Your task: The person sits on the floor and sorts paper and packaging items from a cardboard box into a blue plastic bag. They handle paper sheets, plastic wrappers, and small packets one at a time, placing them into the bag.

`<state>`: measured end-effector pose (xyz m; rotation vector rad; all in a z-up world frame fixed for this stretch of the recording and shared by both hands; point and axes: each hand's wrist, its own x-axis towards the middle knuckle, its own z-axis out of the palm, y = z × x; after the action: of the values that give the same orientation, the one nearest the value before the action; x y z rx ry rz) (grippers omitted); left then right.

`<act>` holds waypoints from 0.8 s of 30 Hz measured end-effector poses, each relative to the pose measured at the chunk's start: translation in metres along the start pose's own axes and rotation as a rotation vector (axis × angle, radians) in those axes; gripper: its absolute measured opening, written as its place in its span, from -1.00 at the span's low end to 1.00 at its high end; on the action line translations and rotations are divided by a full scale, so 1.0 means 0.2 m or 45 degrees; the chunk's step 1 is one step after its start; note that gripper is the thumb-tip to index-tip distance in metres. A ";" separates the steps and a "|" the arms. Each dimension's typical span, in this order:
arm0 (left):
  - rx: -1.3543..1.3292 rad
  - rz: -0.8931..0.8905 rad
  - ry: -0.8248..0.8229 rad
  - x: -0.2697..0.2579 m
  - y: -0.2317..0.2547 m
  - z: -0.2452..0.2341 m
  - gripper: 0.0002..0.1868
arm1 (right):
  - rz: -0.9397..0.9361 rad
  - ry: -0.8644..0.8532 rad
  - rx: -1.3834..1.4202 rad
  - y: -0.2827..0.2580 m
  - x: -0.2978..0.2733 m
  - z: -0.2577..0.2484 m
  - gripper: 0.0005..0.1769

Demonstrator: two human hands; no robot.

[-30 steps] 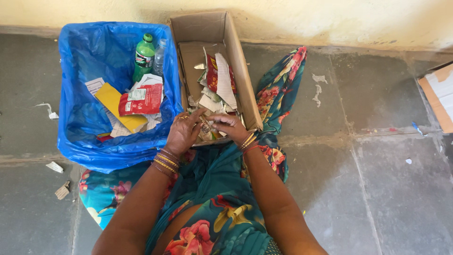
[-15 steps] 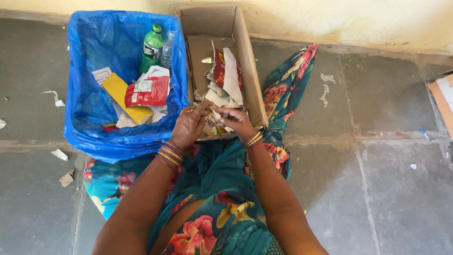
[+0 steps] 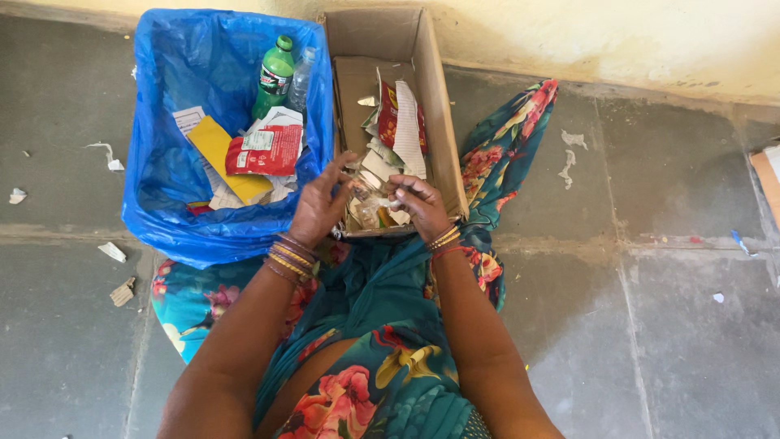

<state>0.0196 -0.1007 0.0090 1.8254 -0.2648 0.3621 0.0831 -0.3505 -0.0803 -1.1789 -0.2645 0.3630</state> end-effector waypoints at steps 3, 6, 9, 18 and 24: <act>0.121 -0.020 0.114 -0.01 -0.03 -0.09 -0.51 | 0.000 -0.003 0.023 -0.01 -0.01 0.01 -0.67; 0.238 0.054 0.227 -0.01 -0.08 -0.24 -0.55 | -0.027 -0.023 0.023 -0.03 -0.01 0.02 -0.68; 0.497 -0.012 0.316 -0.05 -0.12 -0.40 -0.62 | -0.044 -0.051 0.036 -0.05 -0.02 0.03 -0.69; 0.851 0.165 0.264 -0.08 -0.10 -0.37 -0.81 | -0.024 -0.031 0.126 -0.05 -0.01 0.02 -0.69; 0.408 0.152 -0.112 -0.06 -0.01 0.05 -0.75 | 0.037 0.023 0.140 -0.02 -0.01 -0.02 -0.67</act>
<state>0.0104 -0.1100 0.0006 2.1498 -0.3961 0.4266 0.0841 -0.3559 -0.0776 -1.0782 -0.2095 0.3870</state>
